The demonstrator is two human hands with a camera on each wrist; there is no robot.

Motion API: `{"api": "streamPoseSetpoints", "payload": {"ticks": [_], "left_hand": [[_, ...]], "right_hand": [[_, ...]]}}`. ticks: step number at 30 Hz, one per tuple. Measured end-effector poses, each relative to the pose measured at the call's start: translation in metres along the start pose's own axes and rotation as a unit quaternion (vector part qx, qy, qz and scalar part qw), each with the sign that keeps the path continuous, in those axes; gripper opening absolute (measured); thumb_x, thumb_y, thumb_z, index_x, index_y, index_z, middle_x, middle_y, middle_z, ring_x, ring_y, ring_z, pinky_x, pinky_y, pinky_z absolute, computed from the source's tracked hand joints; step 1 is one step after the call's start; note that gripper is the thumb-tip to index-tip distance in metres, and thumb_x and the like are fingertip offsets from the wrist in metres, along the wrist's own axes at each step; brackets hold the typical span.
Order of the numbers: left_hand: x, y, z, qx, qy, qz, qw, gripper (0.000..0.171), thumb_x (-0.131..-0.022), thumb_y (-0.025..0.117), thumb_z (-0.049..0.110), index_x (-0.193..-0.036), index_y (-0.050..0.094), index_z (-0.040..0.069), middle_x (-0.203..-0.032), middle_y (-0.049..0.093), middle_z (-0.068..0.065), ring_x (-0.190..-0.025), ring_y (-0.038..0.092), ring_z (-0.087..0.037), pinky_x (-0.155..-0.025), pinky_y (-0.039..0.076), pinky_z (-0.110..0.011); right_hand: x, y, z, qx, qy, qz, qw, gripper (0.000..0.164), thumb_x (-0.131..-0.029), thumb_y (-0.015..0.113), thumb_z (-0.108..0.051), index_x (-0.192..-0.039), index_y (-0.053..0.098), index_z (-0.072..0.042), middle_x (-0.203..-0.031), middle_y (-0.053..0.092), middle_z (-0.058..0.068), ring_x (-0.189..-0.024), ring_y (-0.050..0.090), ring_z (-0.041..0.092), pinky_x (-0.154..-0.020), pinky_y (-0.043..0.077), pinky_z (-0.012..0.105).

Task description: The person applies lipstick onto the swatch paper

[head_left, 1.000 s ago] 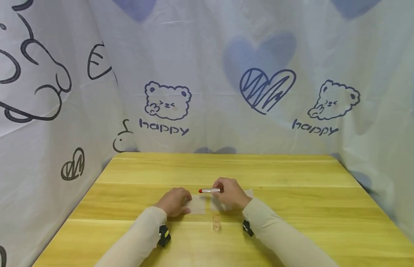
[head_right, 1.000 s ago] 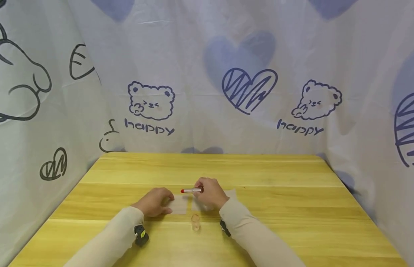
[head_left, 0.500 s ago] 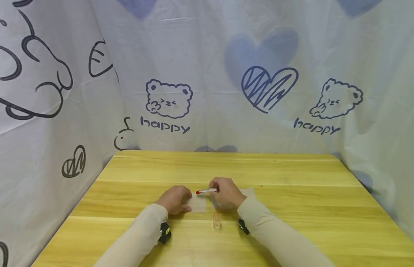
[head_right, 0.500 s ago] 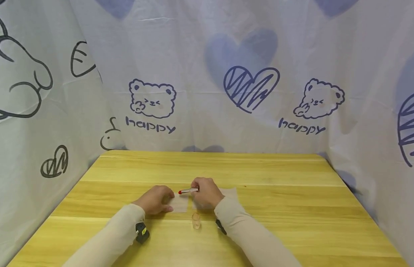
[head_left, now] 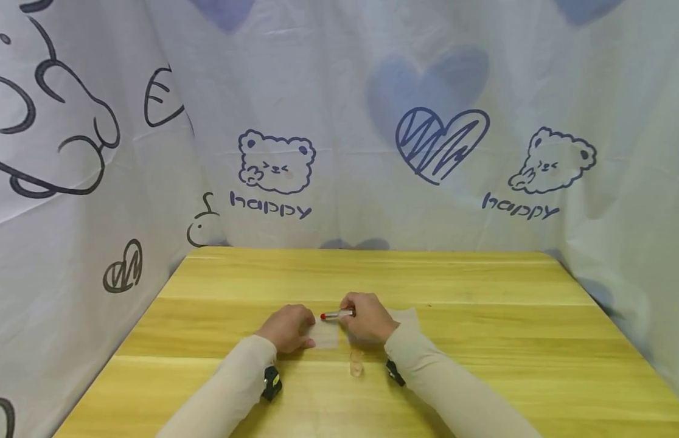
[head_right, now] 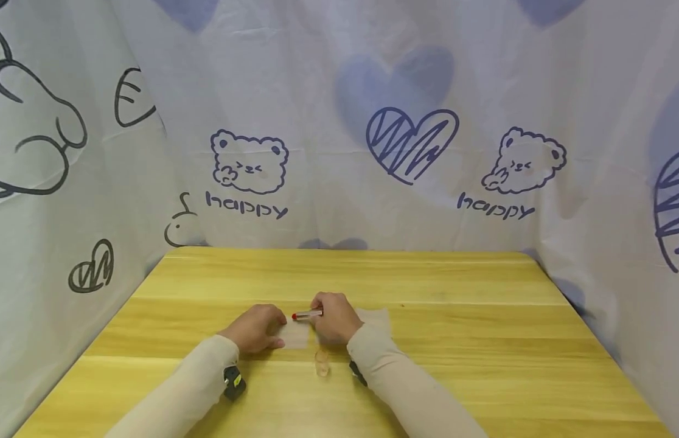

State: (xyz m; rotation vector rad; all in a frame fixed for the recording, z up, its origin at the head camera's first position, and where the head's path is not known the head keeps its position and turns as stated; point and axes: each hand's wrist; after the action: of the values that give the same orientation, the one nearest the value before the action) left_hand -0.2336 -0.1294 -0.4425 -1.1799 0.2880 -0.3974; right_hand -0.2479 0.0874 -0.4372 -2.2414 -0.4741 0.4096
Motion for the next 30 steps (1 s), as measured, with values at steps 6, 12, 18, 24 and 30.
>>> {"api": "streamPoseSetpoints", "payload": {"ticks": [6,12,18,24,30], "left_hand": [[-0.0015,-0.0035,0.001,0.0,0.017,0.003,0.9999,0.036,-0.076,0.085,0.022,-0.103,0.07,0.002,-0.104,0.067,-0.011,-0.102,0.061,-0.031,-0.09,0.048,-0.047],[-0.0018,-0.0031,-0.0004,0.007,0.013,-0.002,0.9999,0.038,-0.074,0.087,0.022,-0.103,0.071,0.003,-0.104,0.067,-0.01,-0.101,0.061,-0.029,-0.09,0.048,-0.046],[-0.0011,-0.0026,0.0,0.016,-0.003,-0.006,0.9999,0.039,-0.072,0.087,0.021,-0.104,0.071,0.004,-0.106,0.067,-0.01,-0.102,0.06,-0.029,-0.091,0.048,-0.046],[0.0005,-0.0043,0.003,0.013,-0.013,-0.009,0.9998,0.04,-0.072,0.087,0.021,-0.104,0.071,0.004,-0.108,0.067,-0.01,-0.103,0.06,-0.029,-0.091,0.048,-0.045],[0.001,-0.0053,0.0039,0.009,-0.013,-0.013,0.9998,0.04,-0.073,0.087,0.022,-0.105,0.071,0.004,-0.108,0.067,-0.01,-0.105,0.06,-0.029,-0.092,0.048,-0.046]], "right_hand": [[-0.001,-0.0013,-0.0029,0.005,-0.005,0.009,1.0,0.014,-0.092,0.067,-0.009,-0.104,0.066,-0.004,-0.095,0.065,0.004,-0.085,0.059,0.017,-0.074,0.051,0.033],[-0.0011,0.0002,-0.0038,0.025,-0.026,0.016,0.999,0.013,-0.089,0.069,-0.007,-0.101,0.068,-0.003,-0.093,0.067,0.005,-0.081,0.06,0.016,-0.071,0.051,0.032],[-0.0006,0.0016,-0.0032,0.033,-0.03,0.02,0.999,0.011,-0.089,0.07,-0.007,-0.099,0.069,-0.005,-0.092,0.067,0.004,-0.079,0.058,0.014,-0.069,0.05,0.03],[0.0004,0.002,-0.0042,0.04,-0.028,0.02,0.999,0.01,-0.089,0.07,-0.008,-0.099,0.07,-0.006,-0.089,0.066,0.003,-0.076,0.057,0.012,-0.066,0.049,0.029],[0.0006,0.0017,-0.0047,0.04,-0.027,0.015,0.999,0.011,-0.089,0.07,-0.009,-0.1,0.071,-0.005,-0.091,0.068,0.004,-0.078,0.058,0.013,-0.068,0.05,0.03]]}}
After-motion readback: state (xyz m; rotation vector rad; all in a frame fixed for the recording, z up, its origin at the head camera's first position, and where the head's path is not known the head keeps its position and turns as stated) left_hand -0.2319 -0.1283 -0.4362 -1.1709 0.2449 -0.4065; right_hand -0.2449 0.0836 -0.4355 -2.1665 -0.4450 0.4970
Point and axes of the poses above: each hand's wrist, its own x-axis away from the middle knuckle, its own y-axis out of the palm, z = x × y
